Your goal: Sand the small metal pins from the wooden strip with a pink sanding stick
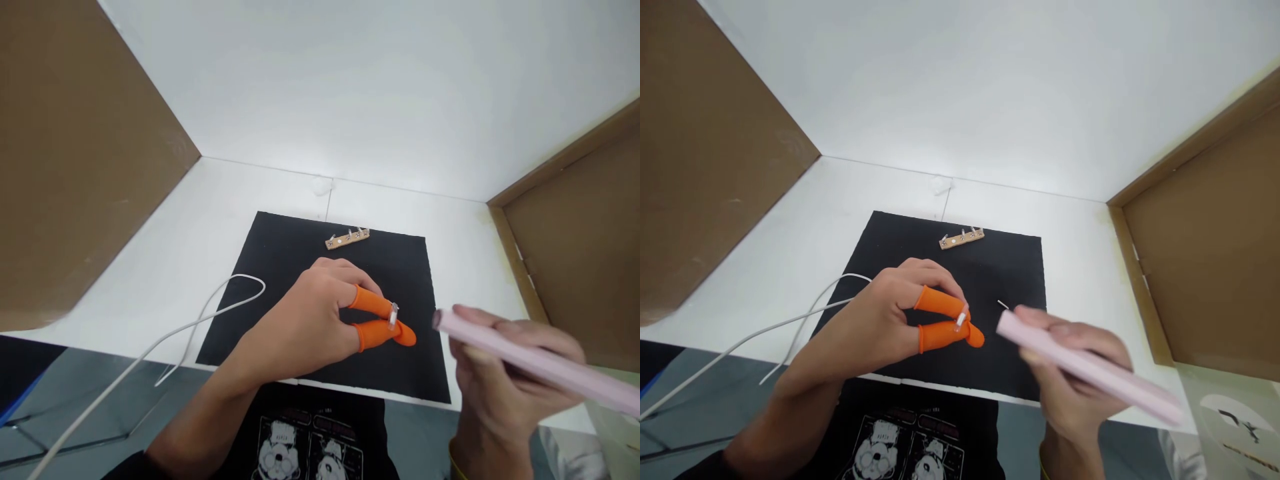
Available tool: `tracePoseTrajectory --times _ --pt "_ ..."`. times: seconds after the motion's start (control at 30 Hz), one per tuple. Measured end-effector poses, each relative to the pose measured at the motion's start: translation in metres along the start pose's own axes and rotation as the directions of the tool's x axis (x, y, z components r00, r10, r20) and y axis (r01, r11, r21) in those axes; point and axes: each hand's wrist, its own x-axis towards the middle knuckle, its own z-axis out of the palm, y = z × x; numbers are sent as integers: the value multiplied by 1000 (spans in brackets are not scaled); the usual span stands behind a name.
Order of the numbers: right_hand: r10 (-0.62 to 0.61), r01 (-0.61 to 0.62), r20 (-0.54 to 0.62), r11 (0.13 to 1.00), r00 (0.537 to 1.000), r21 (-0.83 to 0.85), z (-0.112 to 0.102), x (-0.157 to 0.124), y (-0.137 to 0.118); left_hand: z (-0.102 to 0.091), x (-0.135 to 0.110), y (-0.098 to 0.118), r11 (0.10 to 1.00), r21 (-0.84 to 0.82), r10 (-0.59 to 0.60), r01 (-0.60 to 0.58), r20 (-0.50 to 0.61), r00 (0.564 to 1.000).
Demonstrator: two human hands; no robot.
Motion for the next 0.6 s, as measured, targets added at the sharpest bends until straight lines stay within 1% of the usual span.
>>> tracePoseTrajectory --times 0.03,0.07,0.1,0.13,0.17,0.2,0.27,0.3,0.33,0.37,0.4,0.43,0.47,0.5,0.53,0.57,0.6 --pt "9 -11 102 1000 995 19 1 -3 -2 0 0 0 1000 3 -5 4 4 1000" --pt "5 -13 203 999 979 38 2 -5 -5 0 1 0 1000 4 -4 3 5 1000" --pt "-3 -13 279 998 960 55 2 -7 -7 0 1 0 1000 5 0 0 5 1000" --pt "-14 -8 323 998 946 68 3 -8 -8 -1 1 0 1000 3 8 -8 3 1000" --pt "-21 -3 320 997 947 75 3 -7 -8 -1 1 0 1000 2 15 -15 0 1000" --pt "-27 7 275 997 961 75 3 -5 -6 -1 1 0 1000 1 22 -22 -5 1000" --pt "-21 15 115 999 993 48 3 1 -2 0 1 0 1000 1 30 -30 -10 1000" --pt "-25 24 32 999 999 23 2 4 0 0 1 0 1000 2 30 -30 -10 1000" --pt "-31 31 -30 1000 999 -3 2 6 1 0 1 0 1000 3 29 -29 -12 1000" --pt "-32 31 -51 999 998 -22 2 6 2 0 1 0 1000 4 25 -25 -13 1000" --pt "-24 24 -11 999 1000 -29 1 5 1 -1 0 0 1000 3 23 -23 -10 1000" --pt "-14 16 64 1000 998 -25 1 3 -1 -1 0 0 1000 4 18 -18 -6 1000" --pt "-9 11 160 1000 987 -15 1 -1 -3 -1 0 -1 1000 4 11 -11 0 1000" --pt "-10 10 258 1000 966 4 1 -4 -6 -1 0 -1 1000 2 6 -6 1 1000" --pt "-20 12 323 1000 946 25 1 -6 -8 -1 0 -2 1000 1 3 -3 6 1000" --pt "-28 16 335 999 942 40 1 -7 -9 -1 0 -2 1000 -1 2 -2 9 1000" --pt "-32 19 301 999 953 46 1 -6 -9 -1 0 -2 1000 -3 2 -2 8 1000"
